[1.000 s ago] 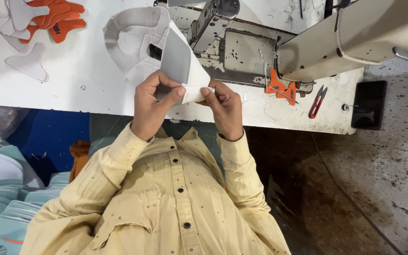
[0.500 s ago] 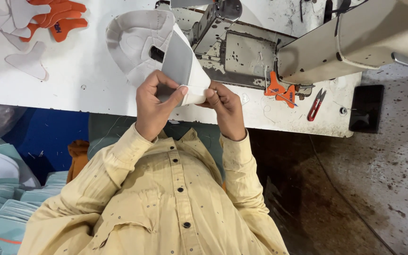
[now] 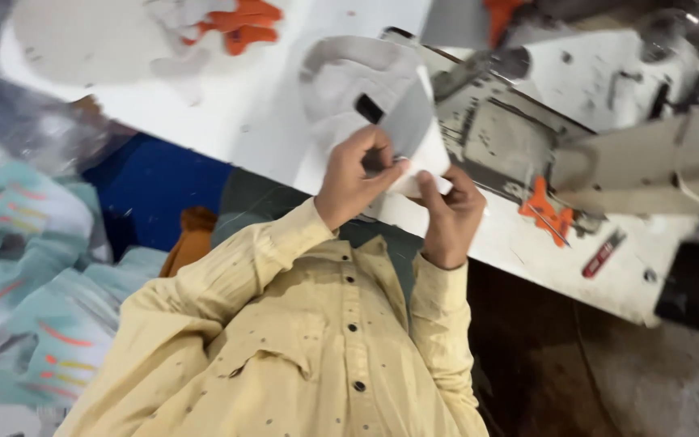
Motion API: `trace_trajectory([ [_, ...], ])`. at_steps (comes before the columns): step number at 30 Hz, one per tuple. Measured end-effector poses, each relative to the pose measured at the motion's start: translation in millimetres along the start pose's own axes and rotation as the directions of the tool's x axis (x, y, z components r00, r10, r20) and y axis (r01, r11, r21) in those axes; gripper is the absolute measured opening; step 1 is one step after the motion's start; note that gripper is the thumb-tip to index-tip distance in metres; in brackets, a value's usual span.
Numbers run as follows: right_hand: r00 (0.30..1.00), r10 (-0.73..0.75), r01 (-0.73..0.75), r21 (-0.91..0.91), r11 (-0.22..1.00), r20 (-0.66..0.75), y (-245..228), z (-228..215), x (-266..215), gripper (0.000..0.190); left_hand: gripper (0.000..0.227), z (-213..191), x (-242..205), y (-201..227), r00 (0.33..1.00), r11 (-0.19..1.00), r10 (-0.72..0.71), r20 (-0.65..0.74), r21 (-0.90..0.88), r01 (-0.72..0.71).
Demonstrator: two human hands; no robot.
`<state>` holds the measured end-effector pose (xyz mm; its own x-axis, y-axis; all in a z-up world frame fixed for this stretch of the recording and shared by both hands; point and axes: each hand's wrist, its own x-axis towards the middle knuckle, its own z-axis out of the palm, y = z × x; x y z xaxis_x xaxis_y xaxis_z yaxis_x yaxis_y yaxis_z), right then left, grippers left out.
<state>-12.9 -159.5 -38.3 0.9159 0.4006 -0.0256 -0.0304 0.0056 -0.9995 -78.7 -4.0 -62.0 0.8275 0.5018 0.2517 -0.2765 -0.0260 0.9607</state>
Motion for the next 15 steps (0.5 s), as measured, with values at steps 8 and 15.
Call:
trace_trajectory([
  [8, 0.998, -0.043, 0.044, 0.02, 0.999, -0.038, -1, -2, 8, 0.022, 0.034, -181, 22, -45, 0.927, 0.779, 0.23, -0.296, 0.627, 0.007],
  [15, 0.997, -0.047, 0.048, 0.015, 0.999, -0.055, -1, -3, 9, 0.022, 0.037, -226, 6, -35, 0.958, -0.03, 0.286, 0.006, 1.0, 0.002],
])
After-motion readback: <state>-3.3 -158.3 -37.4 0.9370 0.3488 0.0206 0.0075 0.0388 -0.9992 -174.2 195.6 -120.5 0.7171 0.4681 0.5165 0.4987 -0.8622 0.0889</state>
